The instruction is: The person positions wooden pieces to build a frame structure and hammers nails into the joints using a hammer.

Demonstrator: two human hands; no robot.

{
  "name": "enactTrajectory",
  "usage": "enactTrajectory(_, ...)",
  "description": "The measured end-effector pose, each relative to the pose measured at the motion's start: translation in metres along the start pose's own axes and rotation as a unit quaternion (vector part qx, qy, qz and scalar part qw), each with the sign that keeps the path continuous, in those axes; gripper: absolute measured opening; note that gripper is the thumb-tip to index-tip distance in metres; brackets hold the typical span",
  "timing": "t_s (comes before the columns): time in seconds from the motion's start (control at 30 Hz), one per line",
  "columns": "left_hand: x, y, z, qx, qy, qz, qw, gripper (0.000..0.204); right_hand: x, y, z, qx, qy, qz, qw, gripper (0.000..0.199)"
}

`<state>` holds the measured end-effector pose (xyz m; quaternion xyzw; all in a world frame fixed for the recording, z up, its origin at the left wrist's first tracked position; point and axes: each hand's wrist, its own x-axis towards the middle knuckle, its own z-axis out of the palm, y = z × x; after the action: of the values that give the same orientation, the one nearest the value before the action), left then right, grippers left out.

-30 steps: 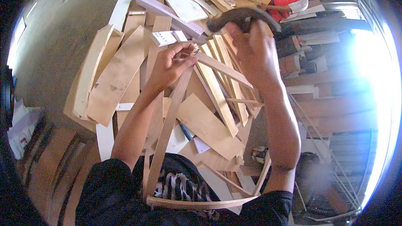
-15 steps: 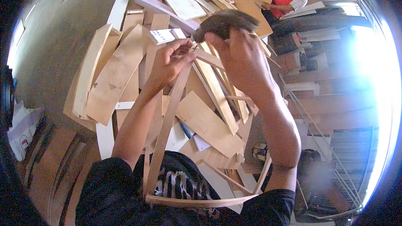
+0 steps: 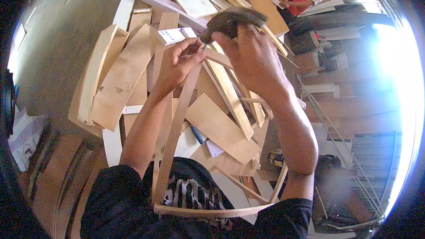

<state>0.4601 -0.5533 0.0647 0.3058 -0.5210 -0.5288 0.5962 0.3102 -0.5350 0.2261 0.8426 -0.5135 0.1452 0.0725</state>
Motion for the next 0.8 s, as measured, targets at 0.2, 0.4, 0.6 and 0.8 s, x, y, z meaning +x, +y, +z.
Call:
enactTrajectory(0.2, 0.003, -0.005, 0.0, 0.039, 0.002, 0.001, 0.999, 0.03, -0.001, -0.003, 0.009, -0.015, 0.01, -0.009, 1.0, 0.039)
enactTrajectory(0.4, -0.001, 0.004, 0.003, -0.007, 0.013, 0.01, 1.0, 0.03, -0.003, -0.01, -0.012, 0.141, 0.033, 0.113, 0.983, 0.04)
enactTrajectory(0.6, -0.004, -0.007, 0.005, -0.062, 0.012, 0.005, 0.998, 0.03, 0.0, -0.015, -0.022, 0.142, 0.045, 0.086, 0.985, 0.04)
enactTrajectory(0.8, 0.0, -0.009, 0.002, -0.014, 0.031, 0.015, 0.999, 0.028, -0.005, -0.002, 0.0, -0.017, -0.001, 0.017, 1.0, 0.042)
